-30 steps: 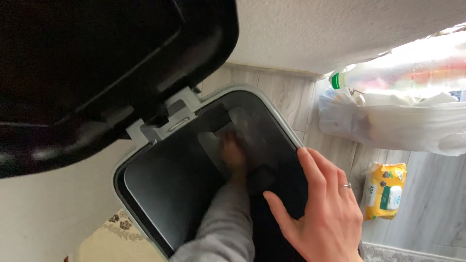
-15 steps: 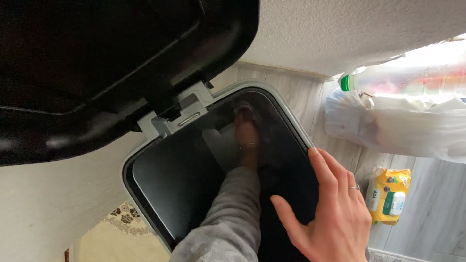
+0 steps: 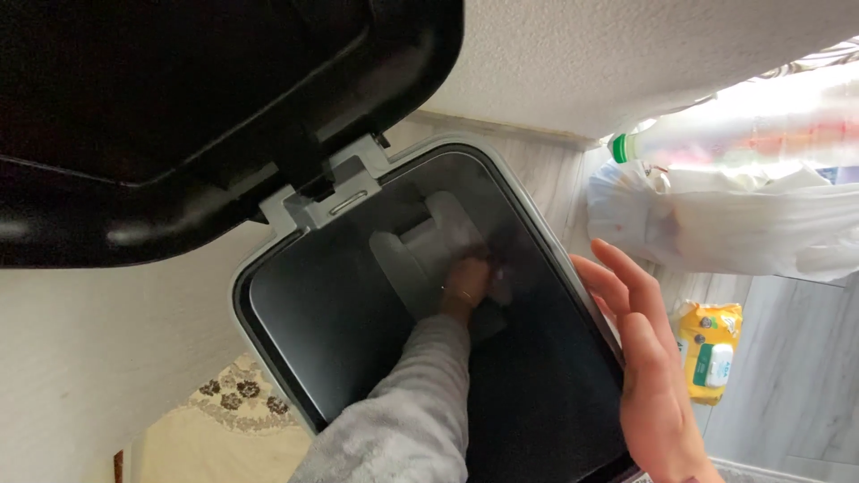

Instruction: The person empties a trash can by removing the plastic bag and placing it on the floor. They then use wet wipes to clean the inside and lid of the trash can.

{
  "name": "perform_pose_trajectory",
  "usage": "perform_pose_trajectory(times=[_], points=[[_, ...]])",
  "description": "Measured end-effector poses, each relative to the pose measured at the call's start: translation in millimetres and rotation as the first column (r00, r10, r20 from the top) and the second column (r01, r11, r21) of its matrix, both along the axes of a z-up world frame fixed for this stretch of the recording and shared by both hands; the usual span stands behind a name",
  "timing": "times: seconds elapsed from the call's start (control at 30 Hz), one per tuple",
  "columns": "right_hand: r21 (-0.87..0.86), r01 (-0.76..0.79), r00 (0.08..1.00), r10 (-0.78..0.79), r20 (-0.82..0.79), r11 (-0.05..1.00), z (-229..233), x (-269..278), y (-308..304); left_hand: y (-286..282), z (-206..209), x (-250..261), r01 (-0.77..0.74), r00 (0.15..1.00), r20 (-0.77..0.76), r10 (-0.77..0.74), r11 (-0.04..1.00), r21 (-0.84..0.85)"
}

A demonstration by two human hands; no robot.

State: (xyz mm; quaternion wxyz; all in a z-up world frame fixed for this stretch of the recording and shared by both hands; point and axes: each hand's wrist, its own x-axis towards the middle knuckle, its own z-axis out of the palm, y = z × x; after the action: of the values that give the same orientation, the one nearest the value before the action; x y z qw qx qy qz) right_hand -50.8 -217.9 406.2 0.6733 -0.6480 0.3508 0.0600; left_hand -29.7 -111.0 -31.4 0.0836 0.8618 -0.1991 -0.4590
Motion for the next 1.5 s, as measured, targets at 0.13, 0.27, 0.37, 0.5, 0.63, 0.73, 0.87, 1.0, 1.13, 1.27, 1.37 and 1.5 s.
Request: perform_pose_trajectory(times=[0.13,0.27,0.37,0.5,0.63,0.73,0.87,1.0,1.13,1.27,1.37,1.5], points=[[-0.154,-0.123,0.991,0.129,0.029,0.98,0,-5,0,-1,3,-18,0.048,0.998,-0.025,-0.058,0.955,-0.294],[-0.199,-0.177,0.982,0.188,0.035,0.964,0,-5,-2,-6,70,-5,-0.094,0.942,-0.335,0.022,0.975,-0.201],[-0.191,-0.182,0.978,0.198,0.066,0.964,1,-4,0,-4,51,-18,-0.146,0.936,-0.349,0.052,0.957,-0.249],[-0.238,-0.193,0.977,0.208,0.04,0.952,2,-4,1,-5,68,-5,0.209,0.907,-0.33,-0.262,0.96,-0.188],[-0.279,-0.2,0.977,0.212,0.011,0.939,5,-6,4,10,-18,-27,0.511,0.856,0.159,-0.492,0.757,-0.408],[-0.303,-0.198,0.978,0.209,0.005,0.932,6,-10,4,12,0,-14,0.632,0.773,0.235,-0.589,0.685,-0.362],[-0.407,-0.216,0.967,0.251,0.035,0.887,5,-12,7,33,54,19,0.305,0.929,-0.157,-0.337,0.932,-0.194],[-0.402,-0.215,0.967,0.253,0.041,0.89,5,-11,6,53,55,30,0.513,0.857,-0.043,-0.513,0.858,-0.009],[-0.421,-0.226,0.965,0.261,0.026,0.878,4,-10,4,41,66,27,0.235,0.971,-0.027,-0.239,0.966,-0.113],[-0.41,-0.229,0.965,0.262,0.026,0.883,5,-10,4,25,5,-10,0.27,0.96,-0.017,-0.28,0.937,-0.221],[-0.397,-0.219,0.968,0.25,0.027,0.891,4,-9,5,9,61,-7,0.495,0.851,-0.097,-0.516,0.85,-0.18],[-0.398,-0.224,0.964,0.262,0.043,0.89,3,-11,4,15,30,-22,0.423,0.9,0.058,-0.432,0.833,-0.358]])
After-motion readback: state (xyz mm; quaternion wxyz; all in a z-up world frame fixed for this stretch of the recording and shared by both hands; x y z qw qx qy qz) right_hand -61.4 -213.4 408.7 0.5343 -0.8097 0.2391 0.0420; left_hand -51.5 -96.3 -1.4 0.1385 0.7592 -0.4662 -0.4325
